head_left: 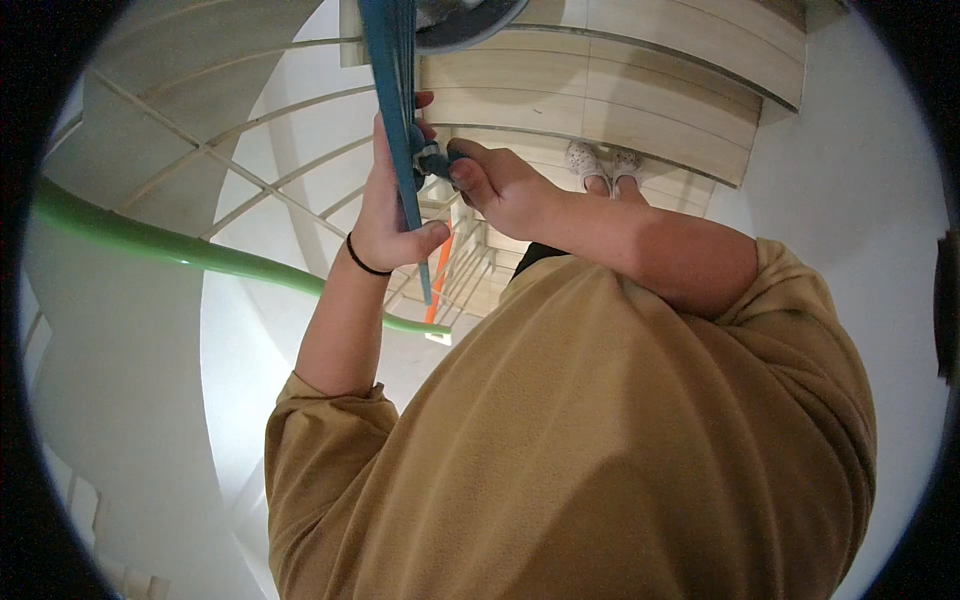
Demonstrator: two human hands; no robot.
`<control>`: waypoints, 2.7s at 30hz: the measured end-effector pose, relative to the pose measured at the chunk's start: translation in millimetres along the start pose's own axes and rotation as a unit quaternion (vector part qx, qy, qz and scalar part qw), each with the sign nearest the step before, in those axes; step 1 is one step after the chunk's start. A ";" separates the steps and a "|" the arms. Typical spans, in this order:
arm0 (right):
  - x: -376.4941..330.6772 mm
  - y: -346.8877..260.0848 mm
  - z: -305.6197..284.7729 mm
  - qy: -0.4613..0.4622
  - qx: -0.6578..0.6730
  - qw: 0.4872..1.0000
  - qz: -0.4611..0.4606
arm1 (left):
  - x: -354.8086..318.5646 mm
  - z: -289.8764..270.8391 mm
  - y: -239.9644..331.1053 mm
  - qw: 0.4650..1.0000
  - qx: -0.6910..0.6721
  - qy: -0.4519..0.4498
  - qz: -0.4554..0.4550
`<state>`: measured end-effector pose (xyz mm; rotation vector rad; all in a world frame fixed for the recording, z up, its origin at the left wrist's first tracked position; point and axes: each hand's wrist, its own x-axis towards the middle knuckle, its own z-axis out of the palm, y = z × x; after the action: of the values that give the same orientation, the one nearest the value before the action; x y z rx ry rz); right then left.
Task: The person assembles a mop by attaching a blue mop head to a metal handle. They align the head with the handle, insert the handle into the head, and secure it by tightening a fastener. The person repeatedly adjusts and checks the connection to ensure it is secure.
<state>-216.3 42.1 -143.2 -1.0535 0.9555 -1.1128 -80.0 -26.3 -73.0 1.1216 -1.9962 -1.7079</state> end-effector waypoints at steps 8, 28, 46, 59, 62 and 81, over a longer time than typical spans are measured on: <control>10.5 -5.9 4.2 -0.058 -0.051 0.994 0.077 | 15.5 -26.7 34.6 0.979 0.167 -0.114 -0.037; -2.2 31.5 16.8 0.060 -0.018 0.995 -0.083 | 64.2 -55.7 61.0 0.871 0.296 -0.377 -0.103; 7.6 -41.2 -69.7 0.042 -0.460 0.878 0.124 | 121.5 -1.9 145.8 0.711 0.659 -0.214 0.120; -5.6 -22.6 -52.7 0.112 -0.344 0.928 0.091 | 45.8 60.1 -35.1 0.921 -0.144 0.362 0.004; 0.1 -26.5 -44.2 0.157 -0.321 0.928 0.105 | 40.8 52.0 -32.8 0.938 -0.207 0.275 -0.032; -32.7 -26.6 -89.3 0.292 -0.295 0.903 0.113 | 77.5 71.3 -48.2 0.818 -0.562 -0.121 0.016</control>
<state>-313.7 56.3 -136.1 -1.0533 1.9362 -0.9755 -159.9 -30.4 -156.6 0.4196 -0.6950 -2.4851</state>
